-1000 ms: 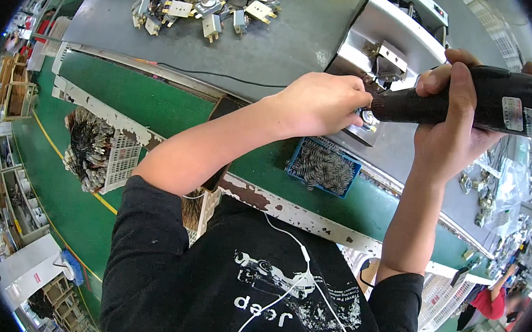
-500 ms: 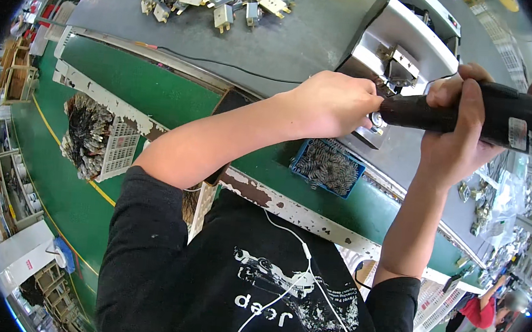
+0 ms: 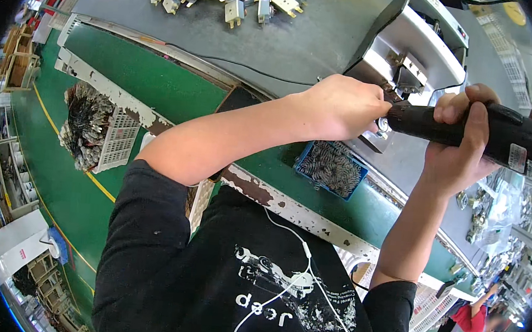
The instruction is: Assembling small mechanical components using an electric screwdriver on a factory assembly line.
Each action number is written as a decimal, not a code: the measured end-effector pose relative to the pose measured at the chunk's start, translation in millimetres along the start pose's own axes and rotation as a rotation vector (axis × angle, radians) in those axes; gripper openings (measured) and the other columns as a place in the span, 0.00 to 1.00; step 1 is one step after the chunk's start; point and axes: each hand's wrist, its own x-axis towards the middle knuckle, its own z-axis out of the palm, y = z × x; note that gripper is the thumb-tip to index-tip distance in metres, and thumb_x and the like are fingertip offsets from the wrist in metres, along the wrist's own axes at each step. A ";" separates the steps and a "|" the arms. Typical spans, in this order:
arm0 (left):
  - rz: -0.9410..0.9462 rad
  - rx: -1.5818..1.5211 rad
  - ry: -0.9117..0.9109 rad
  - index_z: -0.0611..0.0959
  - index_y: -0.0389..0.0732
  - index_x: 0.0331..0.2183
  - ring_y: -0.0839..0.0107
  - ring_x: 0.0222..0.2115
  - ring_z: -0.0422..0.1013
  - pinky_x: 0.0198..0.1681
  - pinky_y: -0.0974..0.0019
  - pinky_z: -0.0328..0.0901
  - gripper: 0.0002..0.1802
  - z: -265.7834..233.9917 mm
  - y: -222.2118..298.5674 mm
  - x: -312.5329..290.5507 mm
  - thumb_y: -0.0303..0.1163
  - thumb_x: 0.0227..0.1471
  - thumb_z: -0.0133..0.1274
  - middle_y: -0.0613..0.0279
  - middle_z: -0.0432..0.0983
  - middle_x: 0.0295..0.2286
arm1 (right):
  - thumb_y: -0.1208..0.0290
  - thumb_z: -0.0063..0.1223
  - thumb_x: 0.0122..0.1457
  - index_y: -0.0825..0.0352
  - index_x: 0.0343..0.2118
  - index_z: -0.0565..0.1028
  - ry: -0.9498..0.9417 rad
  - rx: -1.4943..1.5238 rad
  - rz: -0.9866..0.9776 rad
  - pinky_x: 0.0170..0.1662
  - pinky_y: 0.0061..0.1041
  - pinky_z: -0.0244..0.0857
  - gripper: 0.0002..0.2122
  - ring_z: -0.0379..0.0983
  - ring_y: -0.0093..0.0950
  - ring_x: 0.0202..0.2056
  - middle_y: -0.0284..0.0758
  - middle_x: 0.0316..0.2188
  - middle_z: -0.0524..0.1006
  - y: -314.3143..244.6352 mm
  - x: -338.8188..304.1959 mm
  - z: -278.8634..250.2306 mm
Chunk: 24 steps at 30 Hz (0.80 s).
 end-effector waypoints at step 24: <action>0.034 -0.013 0.070 0.79 0.40 0.40 0.56 0.39 0.75 0.40 0.55 0.71 0.15 5.7 -5.7 -2.9 0.38 0.52 0.58 0.59 0.76 0.39 | 0.81 0.46 0.61 0.52 0.67 0.42 0.002 -0.167 0.000 0.27 0.29 0.67 0.36 0.68 0.25 0.23 0.47 0.36 0.74 -2.6 -6.1 3.1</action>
